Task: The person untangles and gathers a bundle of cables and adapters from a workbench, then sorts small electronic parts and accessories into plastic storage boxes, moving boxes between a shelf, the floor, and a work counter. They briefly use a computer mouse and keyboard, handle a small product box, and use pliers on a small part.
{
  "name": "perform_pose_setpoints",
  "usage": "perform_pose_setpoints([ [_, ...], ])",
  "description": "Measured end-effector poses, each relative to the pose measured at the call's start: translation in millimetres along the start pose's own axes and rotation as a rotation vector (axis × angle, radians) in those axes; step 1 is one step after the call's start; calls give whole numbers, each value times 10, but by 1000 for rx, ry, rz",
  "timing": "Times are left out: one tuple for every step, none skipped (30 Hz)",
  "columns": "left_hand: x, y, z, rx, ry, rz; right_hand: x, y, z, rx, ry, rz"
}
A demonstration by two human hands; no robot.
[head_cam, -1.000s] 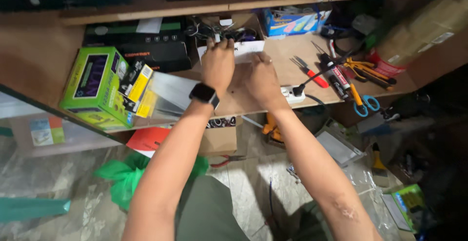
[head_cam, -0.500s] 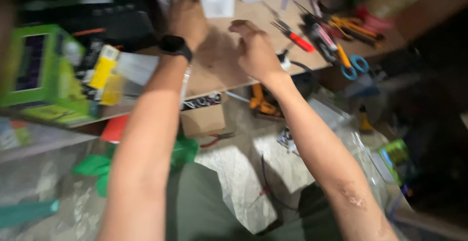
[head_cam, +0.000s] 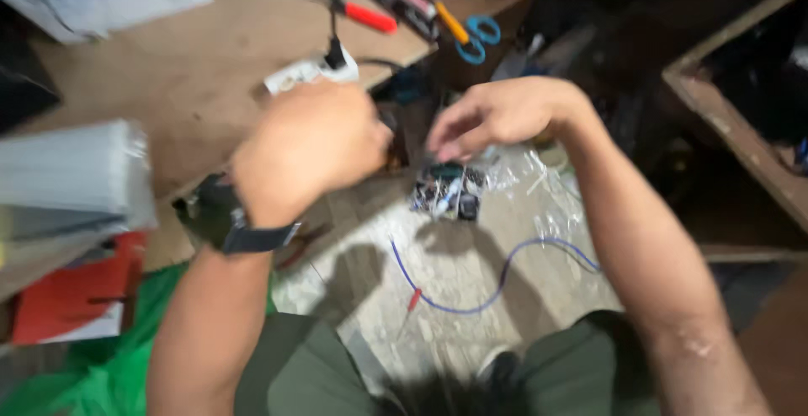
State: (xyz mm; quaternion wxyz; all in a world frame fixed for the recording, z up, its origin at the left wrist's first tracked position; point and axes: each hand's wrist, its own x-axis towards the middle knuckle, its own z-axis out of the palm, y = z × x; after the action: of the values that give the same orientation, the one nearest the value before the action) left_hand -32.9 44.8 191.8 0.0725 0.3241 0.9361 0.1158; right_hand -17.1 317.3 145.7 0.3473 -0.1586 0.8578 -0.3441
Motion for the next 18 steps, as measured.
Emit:
perform_pose_setpoints([
  [44,93,153,-29,-147,81,10,233,31,-1,-1,112],
  [111,184,360,-61,-210,108,38,492,71,-5,2,224],
  [221,236,578,-80,-263,141,100,752,96,16,26,268],
  [359,255,817,-138,-287,227,172,1022,141,36,47,313],
  [482,274,1107,-206,-309,306,232,1298,222,51,57,360],
  [608,286,1418,-261,-314,306,310,1558,279,92,61,451],
  [769,278,1724,-306,-306,304,428,1793,283,124,73,533],
  [908,283,2054,-271,-286,273,553,2011,309,166,85,619],
  [1007,321,2417,-248,-281,248,650,2224,396,126,69,656],
  [1071,362,2788,-216,-246,222,731,2422,525,90,44,697],
  [1140,400,3138,-182,-209,198,798,2603,635,53,23,735],
  [1231,423,3445,-143,-164,173,877,2754,759,-64,-8,743],
  [1310,460,3723,-137,-133,168,939,2880,938,-179,-40,748],
  [1373,528,3978,-135,-103,164,981,2991,1128,-137,49,739],
  [1426,592,4178,-130,-68,156,1015,3052,1308,-99,141,725],
  [1488,655,4333,-96,-26,163,1025,3121,1477,-109,216,609],
  [1528,722,4426,-59,12,175,1022,3194,1644,-113,294,494],
  [1536,781,4510,-23,47,191,997,3243,1791,-53,315,535],
])
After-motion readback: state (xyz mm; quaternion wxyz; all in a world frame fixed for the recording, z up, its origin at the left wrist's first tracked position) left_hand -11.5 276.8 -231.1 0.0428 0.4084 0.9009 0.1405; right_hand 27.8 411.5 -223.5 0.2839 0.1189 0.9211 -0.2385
